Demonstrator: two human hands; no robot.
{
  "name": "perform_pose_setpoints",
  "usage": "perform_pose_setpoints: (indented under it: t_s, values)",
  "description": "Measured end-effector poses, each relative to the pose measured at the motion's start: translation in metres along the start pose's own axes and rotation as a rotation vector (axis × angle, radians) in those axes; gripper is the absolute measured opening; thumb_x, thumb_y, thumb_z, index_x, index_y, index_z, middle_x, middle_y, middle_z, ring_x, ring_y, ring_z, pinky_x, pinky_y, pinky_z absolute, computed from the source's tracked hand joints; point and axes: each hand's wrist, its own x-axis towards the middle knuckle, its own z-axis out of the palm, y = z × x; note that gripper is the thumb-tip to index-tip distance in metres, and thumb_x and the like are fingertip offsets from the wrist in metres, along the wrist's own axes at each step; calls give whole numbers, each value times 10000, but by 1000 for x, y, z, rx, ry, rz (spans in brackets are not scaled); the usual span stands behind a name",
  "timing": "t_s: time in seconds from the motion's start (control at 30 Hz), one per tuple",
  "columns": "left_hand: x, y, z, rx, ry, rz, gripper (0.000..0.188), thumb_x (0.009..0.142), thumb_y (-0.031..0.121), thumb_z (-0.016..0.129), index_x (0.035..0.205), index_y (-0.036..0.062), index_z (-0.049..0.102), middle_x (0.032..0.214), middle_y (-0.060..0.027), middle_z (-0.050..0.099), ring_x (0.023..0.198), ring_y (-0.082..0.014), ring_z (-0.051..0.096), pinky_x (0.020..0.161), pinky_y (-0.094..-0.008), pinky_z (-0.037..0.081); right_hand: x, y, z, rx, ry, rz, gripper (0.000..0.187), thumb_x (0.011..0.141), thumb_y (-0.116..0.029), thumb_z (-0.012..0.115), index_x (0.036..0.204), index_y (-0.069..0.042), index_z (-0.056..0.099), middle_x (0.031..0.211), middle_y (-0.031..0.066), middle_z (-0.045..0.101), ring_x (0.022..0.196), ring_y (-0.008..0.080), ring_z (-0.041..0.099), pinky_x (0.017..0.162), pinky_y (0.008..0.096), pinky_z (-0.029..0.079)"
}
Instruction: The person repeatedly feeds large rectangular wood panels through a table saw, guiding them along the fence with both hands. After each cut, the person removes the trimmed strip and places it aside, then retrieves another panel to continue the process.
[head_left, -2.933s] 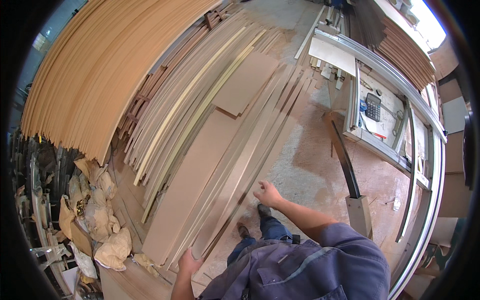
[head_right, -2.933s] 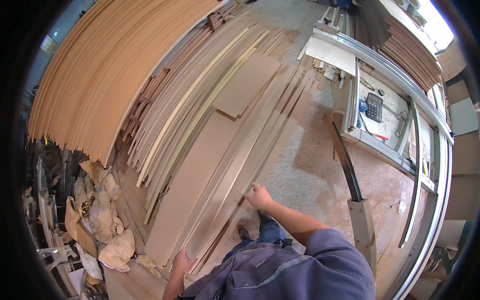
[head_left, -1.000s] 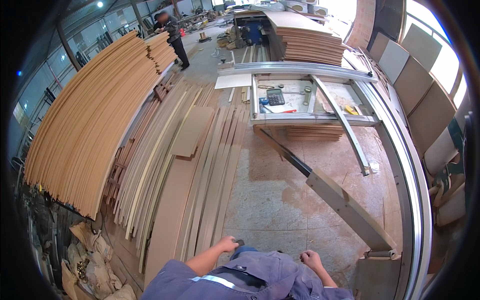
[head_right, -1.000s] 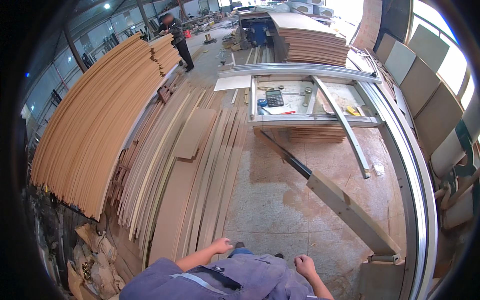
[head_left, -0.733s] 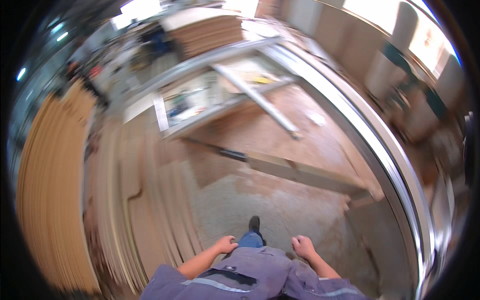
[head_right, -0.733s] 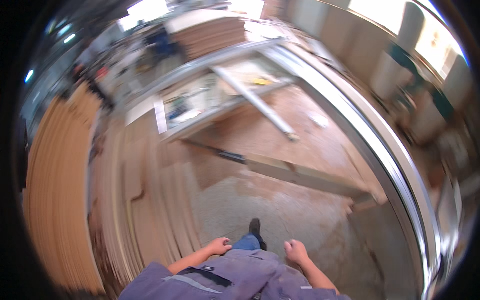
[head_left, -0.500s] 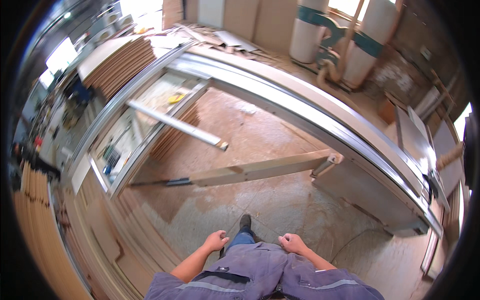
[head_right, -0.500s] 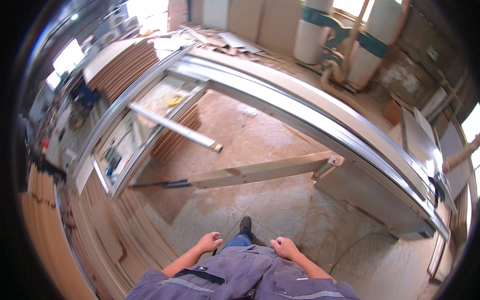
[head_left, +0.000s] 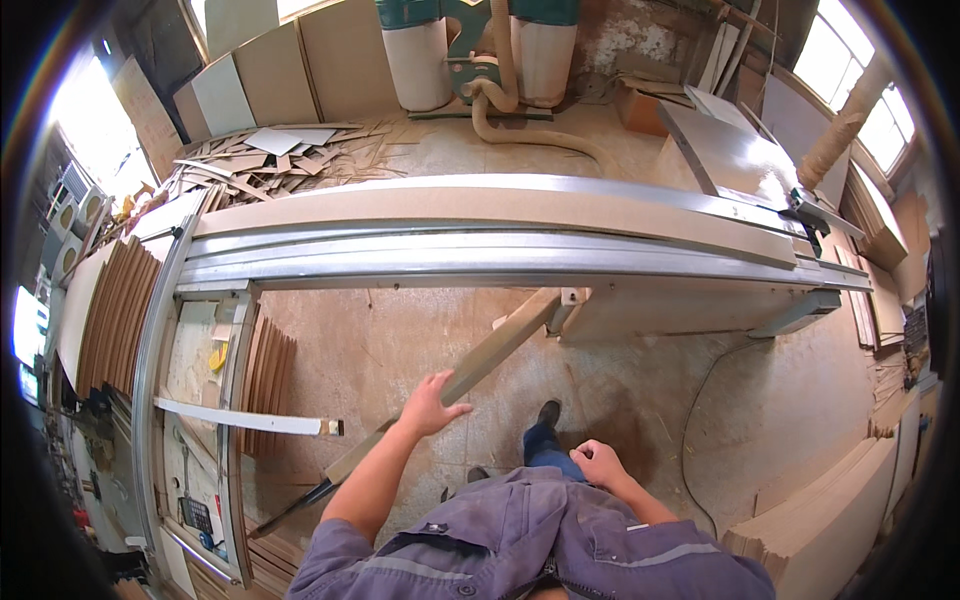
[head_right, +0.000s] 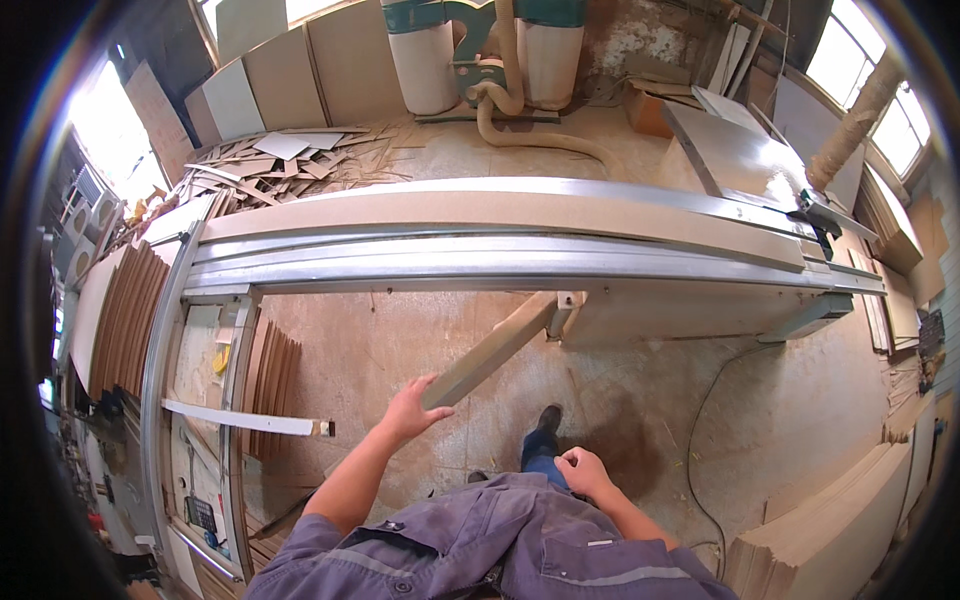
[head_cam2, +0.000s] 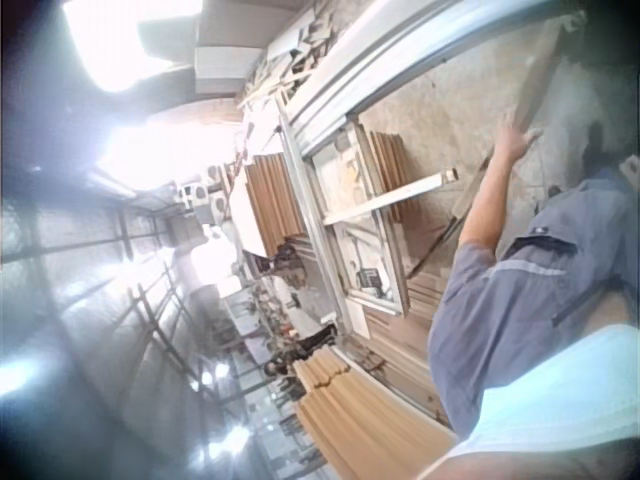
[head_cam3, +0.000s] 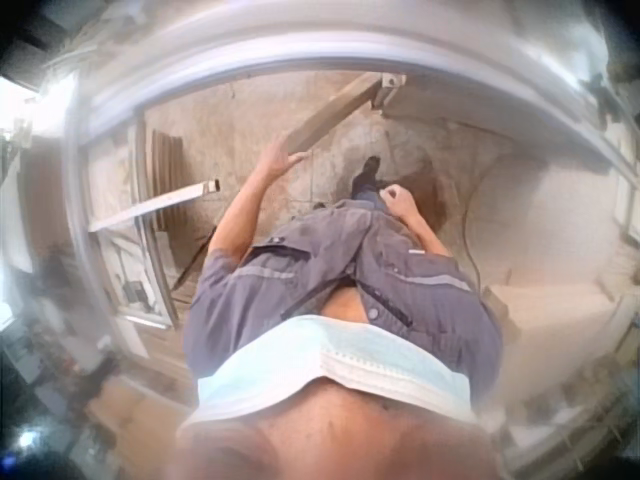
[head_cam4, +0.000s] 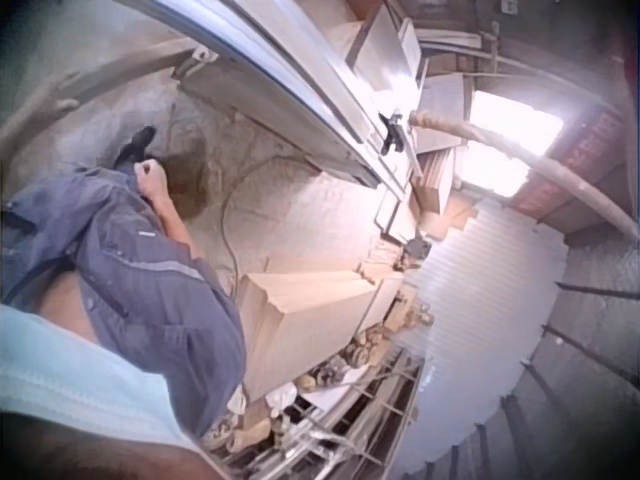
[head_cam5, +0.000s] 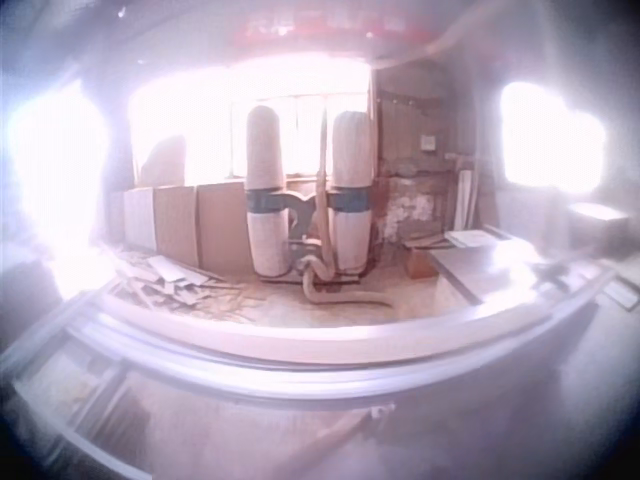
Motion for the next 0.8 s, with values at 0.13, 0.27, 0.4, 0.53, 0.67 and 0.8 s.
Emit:
perform_pose_setpoints:
  t_s: [0.13,0.27,0.4,0.53,0.67,0.8]
  values:
    - [90,18,-34,98,54,24,953,706,513,844,1453,78,440,1416,-228,496,1324,-391,468,1102,-447,403,62,-9,-27,36,1,-74,337,881,-299,704,1005,15,685,889,154,717,826,234,689,779,342,538]
    - [169,29,-55,224,69,20,1048,685,561,838,1509,118,366,1501,-226,403,1408,-391,361,1169,-454,317,137,-32,-73,7,96,-218,351,877,-260,705,1100,8,665,958,175,700,852,276,695,789,374,547]
    - [238,36,-74,377,17,-49,1147,651,557,856,1560,193,259,1569,-217,291,1468,-399,251,1204,-495,233,208,-73,-129,-173,213,-392,429,854,-200,705,1223,-5,604,1143,189,613,1037,332,621,917,403,501]
    - [307,29,-96,495,-37,-46,1193,621,561,868,1573,233,227,1598,-210,228,1494,-395,189,1211,-521,199,263,-112,-168,-410,334,-582,521,842,-183,720,1310,-20,559,1268,197,554,1190,382,517,1047,447,406]
    - [377,15,-109,554,-99,-33,1270,561,551,901,1582,246,209,1622,-208,185,1512,-393,145,1221,-525,159,302,-140,-191,-523,319,-474,622,839,-186,724,1393,-26,490,1383,210,499,1268,397,463,1092,469,369]
    - [426,9,-133,625,-191,8,1329,522,506,928,1592,264,177,1636,-205,155,1519,-395,125,1224,-537,128,324,-161,-209,-689,245,-388,817,792,-233,790,1490,-95,389,1520,212,361,1369,434,356,1139,514,317]
